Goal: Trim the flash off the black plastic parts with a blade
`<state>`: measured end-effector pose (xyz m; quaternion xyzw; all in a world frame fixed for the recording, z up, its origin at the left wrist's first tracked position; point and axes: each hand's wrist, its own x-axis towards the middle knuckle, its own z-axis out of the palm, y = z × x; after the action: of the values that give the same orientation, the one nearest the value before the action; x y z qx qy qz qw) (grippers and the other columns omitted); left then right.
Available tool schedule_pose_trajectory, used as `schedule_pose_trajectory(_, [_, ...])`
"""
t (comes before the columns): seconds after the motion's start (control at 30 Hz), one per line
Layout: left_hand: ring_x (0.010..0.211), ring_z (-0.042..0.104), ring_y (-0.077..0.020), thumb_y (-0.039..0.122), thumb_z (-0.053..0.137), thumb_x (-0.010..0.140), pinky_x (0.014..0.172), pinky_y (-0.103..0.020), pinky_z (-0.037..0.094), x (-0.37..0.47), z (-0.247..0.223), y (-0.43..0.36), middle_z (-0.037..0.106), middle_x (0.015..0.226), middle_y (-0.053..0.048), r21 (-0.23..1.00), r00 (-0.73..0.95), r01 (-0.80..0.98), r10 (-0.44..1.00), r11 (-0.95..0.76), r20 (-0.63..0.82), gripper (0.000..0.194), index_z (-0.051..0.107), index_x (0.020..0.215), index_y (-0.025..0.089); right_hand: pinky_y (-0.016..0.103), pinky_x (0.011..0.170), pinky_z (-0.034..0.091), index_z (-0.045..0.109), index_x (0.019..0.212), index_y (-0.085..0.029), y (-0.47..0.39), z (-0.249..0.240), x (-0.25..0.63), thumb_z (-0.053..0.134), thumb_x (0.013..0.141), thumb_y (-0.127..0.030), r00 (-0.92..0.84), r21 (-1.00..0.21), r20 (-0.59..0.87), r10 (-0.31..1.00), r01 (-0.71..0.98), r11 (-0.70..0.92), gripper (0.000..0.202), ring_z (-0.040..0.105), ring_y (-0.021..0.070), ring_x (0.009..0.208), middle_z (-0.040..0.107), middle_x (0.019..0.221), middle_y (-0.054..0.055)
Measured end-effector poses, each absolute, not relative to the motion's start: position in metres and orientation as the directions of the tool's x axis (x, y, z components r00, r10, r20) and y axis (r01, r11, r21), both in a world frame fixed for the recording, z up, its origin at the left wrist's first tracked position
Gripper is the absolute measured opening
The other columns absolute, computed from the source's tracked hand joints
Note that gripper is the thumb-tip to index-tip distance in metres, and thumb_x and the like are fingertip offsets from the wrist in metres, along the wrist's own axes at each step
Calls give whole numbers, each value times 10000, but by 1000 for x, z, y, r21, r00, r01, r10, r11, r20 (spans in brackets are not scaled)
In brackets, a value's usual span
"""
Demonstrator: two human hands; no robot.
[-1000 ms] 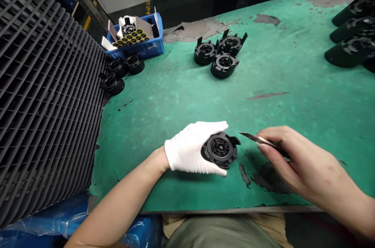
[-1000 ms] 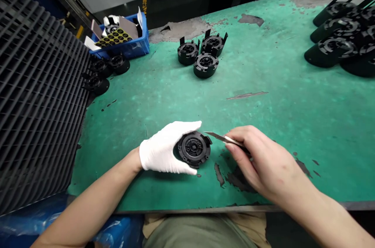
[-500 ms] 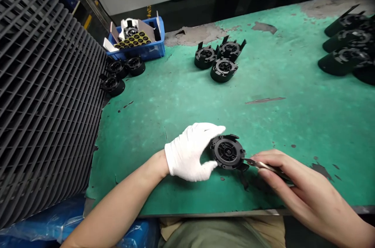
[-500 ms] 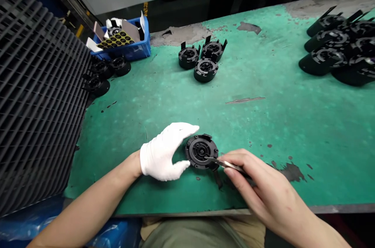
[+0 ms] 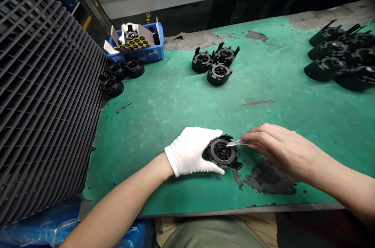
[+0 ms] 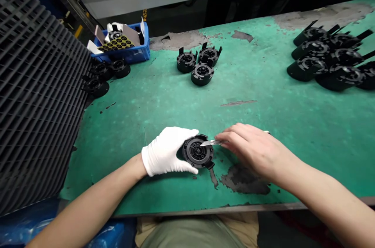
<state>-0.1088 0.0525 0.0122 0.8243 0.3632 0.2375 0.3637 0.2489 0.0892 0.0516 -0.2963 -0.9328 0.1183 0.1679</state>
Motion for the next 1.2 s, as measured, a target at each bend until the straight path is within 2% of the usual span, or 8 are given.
schedule_pose_trajectory(0.2, [1235,970,-494,989,1093,790,1073,-538,745,-97,28,53,972,1287,-140,746,579,535,815,-397,18,952,850,1366,271,393,821,591,857,1355,-289,101,38,240,564,1335,-315,-793,-305,259,551,474,826,295,821,251,962,893,1164,68])
schedule_pose_trajectory(0.27, [1202,973,-468,947,1092,821,1051,-511,730,-94,32,53,972,1238,-114,757,576,528,817,-384,12,865,856,1318,280,385,807,600,850,1376,-282,97,35,239,572,1323,-300,-780,-306,284,558,477,824,284,816,252,936,884,1148,69])
schedule_pose_trajectory(0.37, [1228,972,-453,880,1059,887,1058,-497,716,-95,34,52,982,1249,-96,768,609,501,793,-399,15,758,853,1317,291,357,800,629,836,1388,-276,89,37,236,618,1302,-291,-775,-303,301,556,475,826,235,831,236,920,883,1138,60])
schedule_pose_trajectory(0.57, [1230,973,-466,922,1003,912,1074,-509,719,-98,32,52,979,1243,-123,771,613,489,790,-408,29,791,847,1327,267,346,714,576,818,1367,-260,70,51,228,622,1319,-304,-758,-214,329,563,521,826,206,794,214,828,870,1091,39])
schedule_pose_trajectory(0.7, [1247,976,-444,891,1007,936,1095,-496,723,-99,32,53,988,1293,-110,804,624,440,780,-401,47,791,876,1414,274,329,689,588,794,1373,-260,57,54,225,616,1322,-302,-738,-205,329,589,553,807,190,821,200,814,870,1074,25])
schedule_pose_trajectory(0.93, [1229,982,-459,1001,1118,759,1112,-505,753,-97,21,53,992,1250,-143,796,591,473,806,-378,31,918,946,1265,255,348,635,628,744,1371,-266,31,71,215,625,1328,-363,-681,-345,263,684,595,726,160,846,225,769,862,1090,52])
schedule_pose_trajectory(1.07, [1249,985,-475,1047,1108,726,1158,-541,753,-97,16,51,999,1276,-152,800,581,472,813,-370,33,1019,956,1333,242,320,680,677,723,1507,-291,20,78,208,563,1343,-330,-685,-457,216,695,558,692,232,899,236,853,871,1153,61])
schedule_pose_trajectory(1.2, [1294,976,-489,1069,1083,743,1222,-581,734,-97,14,48,1000,1328,-165,815,555,463,831,-350,42,1120,947,1455,215,275,700,647,685,1626,-268,10,77,205,534,1352,-272,-665,-463,222,713,572,677,313,884,190,836,842,1154,45])
